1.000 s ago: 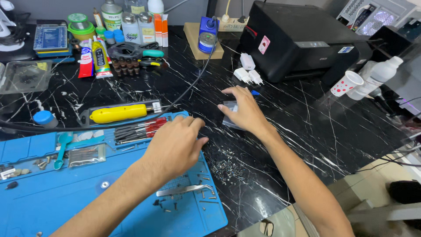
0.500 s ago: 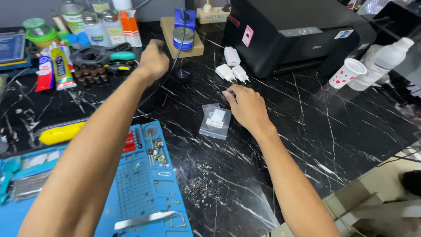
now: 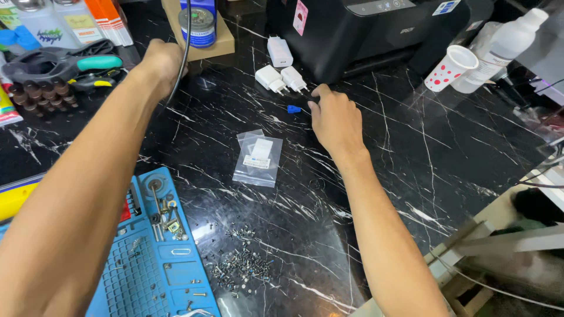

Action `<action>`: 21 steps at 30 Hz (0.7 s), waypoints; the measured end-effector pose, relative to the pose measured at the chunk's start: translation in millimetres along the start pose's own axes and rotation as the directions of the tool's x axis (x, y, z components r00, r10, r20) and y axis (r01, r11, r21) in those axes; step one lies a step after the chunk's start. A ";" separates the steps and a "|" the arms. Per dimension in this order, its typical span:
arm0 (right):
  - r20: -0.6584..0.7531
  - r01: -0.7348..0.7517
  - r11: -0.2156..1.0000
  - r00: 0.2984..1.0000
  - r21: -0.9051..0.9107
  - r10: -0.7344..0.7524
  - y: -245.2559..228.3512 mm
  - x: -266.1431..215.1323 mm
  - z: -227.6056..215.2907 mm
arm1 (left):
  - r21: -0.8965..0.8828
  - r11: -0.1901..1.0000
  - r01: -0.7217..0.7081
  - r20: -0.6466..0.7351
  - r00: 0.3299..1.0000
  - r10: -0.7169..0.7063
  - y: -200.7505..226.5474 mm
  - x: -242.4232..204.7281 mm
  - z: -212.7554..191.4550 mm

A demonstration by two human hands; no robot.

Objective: The person organizes a cluttered workbench by moving a soldering station, handling a small blue plastic component, and pouring liquid from a bottle into a cup. They also handle various tools and small parts scattered on a blue mat.

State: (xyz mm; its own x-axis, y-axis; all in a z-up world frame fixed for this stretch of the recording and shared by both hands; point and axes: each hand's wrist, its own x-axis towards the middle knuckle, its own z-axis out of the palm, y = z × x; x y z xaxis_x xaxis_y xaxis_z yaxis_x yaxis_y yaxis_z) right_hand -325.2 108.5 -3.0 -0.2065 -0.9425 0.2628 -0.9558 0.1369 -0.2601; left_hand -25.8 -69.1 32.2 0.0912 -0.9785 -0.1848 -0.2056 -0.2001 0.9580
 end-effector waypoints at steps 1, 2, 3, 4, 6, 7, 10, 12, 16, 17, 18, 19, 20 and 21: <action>-0.003 -0.001 1.000 1.000 -0.002 0.001 1.7 1.2 3.0 | -0.002 1.000 -0.003 0.002 1.000 0.003 -2.4 -3.6 -0.2; -0.035 0.026 0.999 0.999 0.025 -0.025 2.7 2.7 6.1 | 0.029 0.962 -0.272 -0.201 0.941 0.272 -4.2 -6.7 -1.2; -0.066 0.054 0.997 0.997 0.052 -0.050 3.5 4.3 9.1 | 0.112 0.852 -0.511 -0.378 0.771 0.512 -5.9 -9.8 -2.3; -0.072 0.053 0.997 0.996 0.048 -0.049 4.7 6.4 15.3 | 0.107 0.850 -0.515 -0.377 0.770 0.514 3.5 -46.4 -0.6; -0.146 0.071 0.997 0.987 0.041 -0.065 6.0 11.3 27.6 | 0.383 0.313 -0.869 -0.340 0.182 0.923 22.0 -119.1 0.9; -0.152 0.070 0.997 0.986 0.037 -0.064 5.0 15.4 31.0 | 0.379 0.309 -0.872 -0.342 0.178 0.923 25.8 -123.7 10.9; -0.215 0.109 0.993 0.972 0.033 -0.100 -1.2 20.2 41.2 | 0.102 0.322 -0.941 0.005 0.324 0.946 11.8 -126.6 46.3; -0.219 0.111 0.993 0.971 0.050 -0.097 -9.4 26.5 39.5 | 0.322 0.497 -0.806 0.390 0.591 0.706 -16.7 -103.8 80.2; -0.184 0.155 0.988 0.971 -0.017 -0.155 -17.3 39.4 35.9 | 0.468 0.608 -0.641 0.407 0.767 0.496 -35.4 -93.9 106.1; -0.172 0.141 0.990 0.975 -0.028 -0.144 -16.3 42.0 37.2 | 0.393 0.710 -0.584 0.376 0.807 0.456 -34.3 -89.9 107.8; -0.155 0.122 0.992 0.980 -0.040 -0.127 -13.2 40.3 39.9 | 0.308 0.800 -0.515 0.354 0.842 0.406 -36.3 -88.4 110.9; -0.145 0.133 0.990 0.980 -0.038 -0.137 -12.0 42.2 41.3 | 0.310 0.806 -0.504 0.344 0.850 0.399 -33.7 -86.0 110.3; -0.140 0.132 0.991 0.981 -0.012 -0.132 -9.8 43.2 42.4 | 0.315 0.801 -0.509 0.313 0.852 0.419 -31.3 -84.2 110.6; -0.135 0.130 0.991 0.983 0.013 -0.127 -7.0 44.4 42.9 | 0.320 0.796 -0.514 0.282 0.854 0.438 -28.3 -82.5 111.4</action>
State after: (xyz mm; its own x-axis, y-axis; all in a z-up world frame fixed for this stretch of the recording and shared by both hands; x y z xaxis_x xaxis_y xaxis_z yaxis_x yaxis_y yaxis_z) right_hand -318.7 52.6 -29.4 -0.1094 -0.9025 0.4165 -0.9717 0.0088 -0.2362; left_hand -136.0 11.8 -4.2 -0.2869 -0.9369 0.1997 -0.5222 0.3277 0.7873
